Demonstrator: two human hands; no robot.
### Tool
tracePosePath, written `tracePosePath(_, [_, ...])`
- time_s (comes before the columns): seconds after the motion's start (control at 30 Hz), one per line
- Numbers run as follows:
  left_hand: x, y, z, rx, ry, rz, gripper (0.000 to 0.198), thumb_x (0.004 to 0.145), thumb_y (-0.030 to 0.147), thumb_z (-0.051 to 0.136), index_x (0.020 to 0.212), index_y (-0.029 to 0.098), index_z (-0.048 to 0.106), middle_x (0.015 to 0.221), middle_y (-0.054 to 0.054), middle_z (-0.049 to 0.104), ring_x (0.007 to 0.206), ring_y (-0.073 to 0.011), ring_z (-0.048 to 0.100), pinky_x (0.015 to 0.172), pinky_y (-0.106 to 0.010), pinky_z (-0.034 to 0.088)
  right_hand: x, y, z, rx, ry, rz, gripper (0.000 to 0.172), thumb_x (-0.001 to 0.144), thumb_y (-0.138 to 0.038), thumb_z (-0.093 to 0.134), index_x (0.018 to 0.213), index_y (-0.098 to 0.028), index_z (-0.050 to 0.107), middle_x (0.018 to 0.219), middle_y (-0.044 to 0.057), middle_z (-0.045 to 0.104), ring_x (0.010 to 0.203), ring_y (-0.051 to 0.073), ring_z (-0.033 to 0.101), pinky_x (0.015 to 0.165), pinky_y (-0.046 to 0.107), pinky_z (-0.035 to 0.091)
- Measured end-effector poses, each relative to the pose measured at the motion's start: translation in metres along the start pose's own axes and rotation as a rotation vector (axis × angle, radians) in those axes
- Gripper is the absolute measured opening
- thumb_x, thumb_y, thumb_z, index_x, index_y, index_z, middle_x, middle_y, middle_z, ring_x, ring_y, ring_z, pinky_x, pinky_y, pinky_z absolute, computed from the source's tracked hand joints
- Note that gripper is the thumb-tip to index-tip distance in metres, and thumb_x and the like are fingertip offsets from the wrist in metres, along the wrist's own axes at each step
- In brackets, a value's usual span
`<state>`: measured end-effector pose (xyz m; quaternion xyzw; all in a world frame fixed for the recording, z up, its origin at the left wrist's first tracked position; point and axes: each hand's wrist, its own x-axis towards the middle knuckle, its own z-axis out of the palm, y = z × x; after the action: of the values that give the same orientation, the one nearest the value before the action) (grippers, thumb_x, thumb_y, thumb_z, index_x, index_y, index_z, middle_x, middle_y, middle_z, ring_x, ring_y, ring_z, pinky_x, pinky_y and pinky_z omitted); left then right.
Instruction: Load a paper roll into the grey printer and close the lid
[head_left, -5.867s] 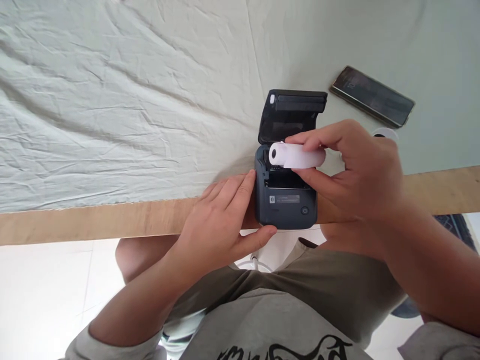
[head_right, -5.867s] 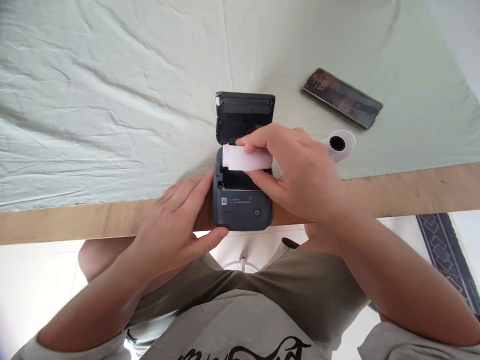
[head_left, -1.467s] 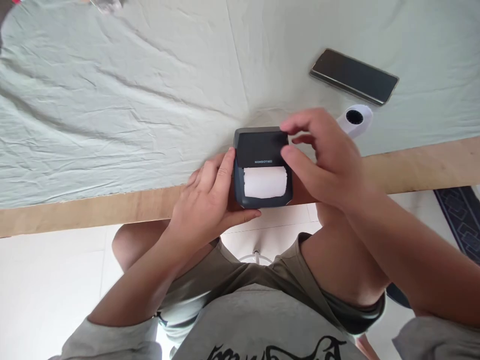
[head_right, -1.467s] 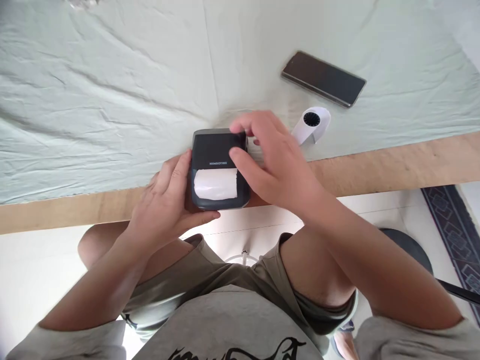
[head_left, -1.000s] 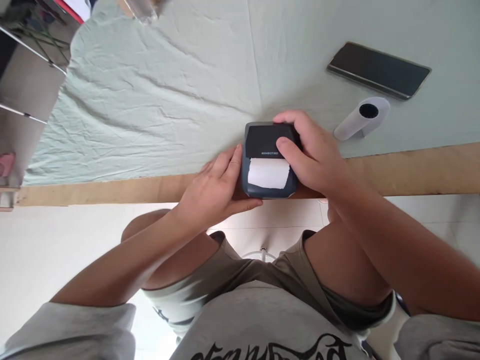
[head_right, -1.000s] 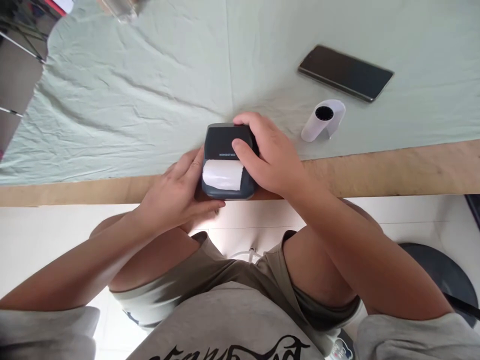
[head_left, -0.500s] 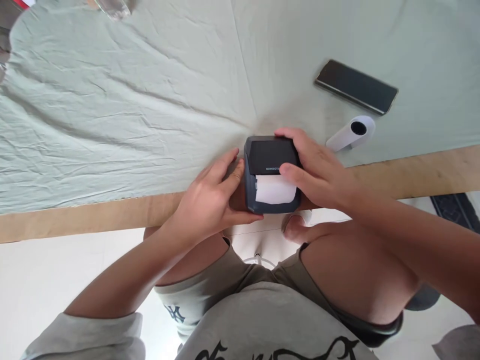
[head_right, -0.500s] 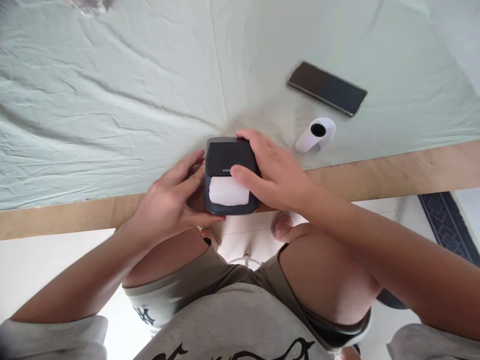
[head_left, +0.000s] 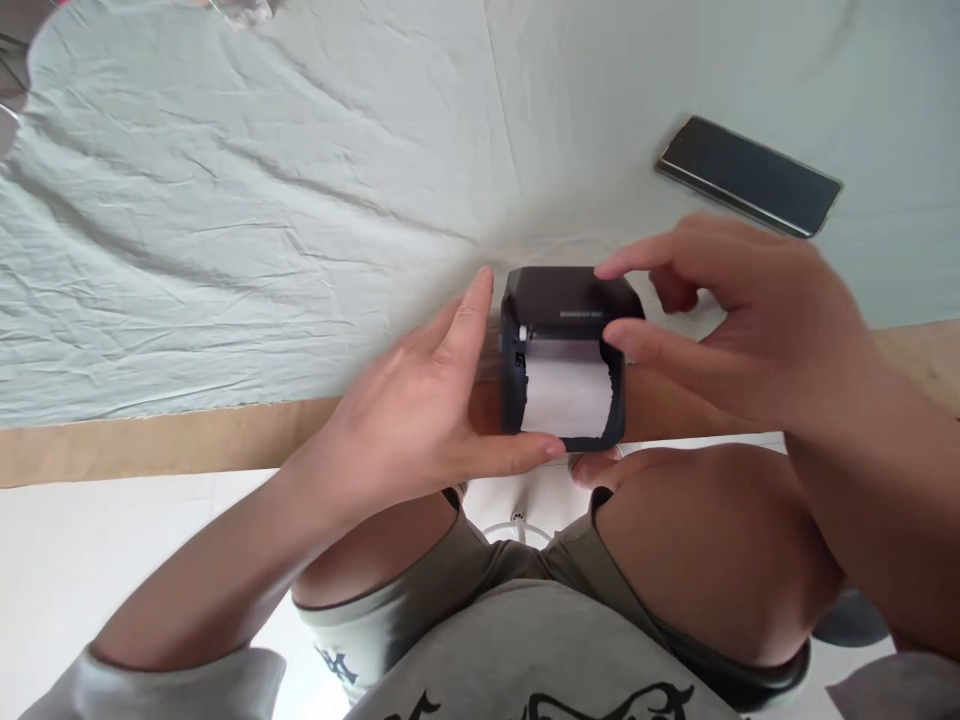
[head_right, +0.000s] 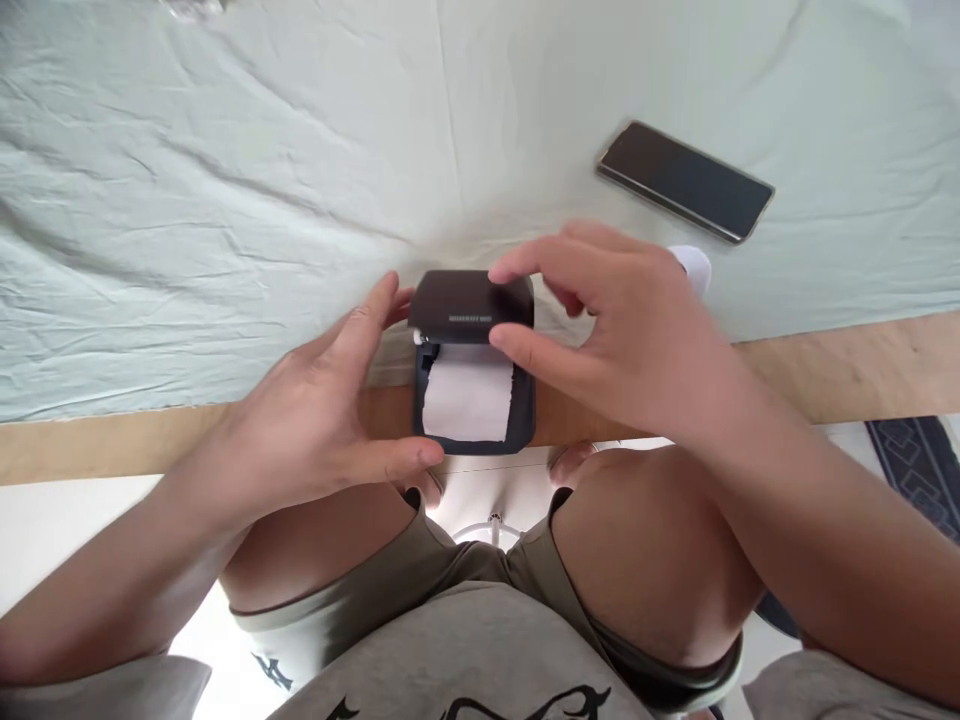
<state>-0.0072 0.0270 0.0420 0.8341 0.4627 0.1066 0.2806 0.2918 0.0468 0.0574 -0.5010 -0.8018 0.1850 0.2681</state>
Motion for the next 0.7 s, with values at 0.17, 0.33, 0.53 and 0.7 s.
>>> tracePosePath(0.17, [0.004,0.000,0.015,0.055,0.029,0.135,0.165,0.079,0.075,0.106,0.194,0.028,-0.003,0.193,-0.024,0.046,0.171,-0.0524,0.058,0.130,-0.063,0.065,0.016,-0.011,0.002,0.146,0.109,0.133,0.031,0.113,-0.054,0.065,0.113,-0.025,0.076,0.067,-0.005,0.065,0.053,0.009,0.054,0.057,0.029,0.043])
tracePosePath(0.33, [-0.007,-0.011,0.025,0.122,0.075,0.243,0.162,0.088,0.075,0.100,0.193,0.015,-0.007,0.192,-0.031,0.044,0.177,-0.0506,0.049,0.140,-0.063,0.056,0.012,-0.005,0.011,0.063,0.134,0.154,0.044,0.112,-0.056,0.068,0.085,-0.024,0.055,0.090,0.003,0.075,0.073,0.015,0.075,0.054,0.030,0.046])
tracePosePath(0.53, [-0.012,-0.010,0.038,0.144,0.171,0.261,0.131,0.110,0.081,0.068,0.193,0.002,0.004,0.183,-0.036,0.054,0.172,-0.0493,0.057,0.139,-0.062,0.057,0.011,-0.003,0.013,-0.144,-0.064,-0.145,0.027,0.115,-0.028,0.059,0.089,-0.026,0.063,0.073,-0.006,0.071,0.055,0.009,0.055,0.051,0.029,0.039])
tracePosePath(0.7, [-0.013,-0.012,0.043,0.115,0.222,0.263,0.124,0.114,0.084,0.057,0.193,0.003,0.005,0.180,-0.038,0.057,0.170,-0.0486,0.060,0.137,-0.065,0.058,0.023,-0.008,0.010,-0.151,-0.202,-0.154,0.022,0.107,-0.037,0.065,0.090,-0.024,0.063,0.059,-0.005,0.057,0.047,0.011,0.031,0.049,0.032,0.012])
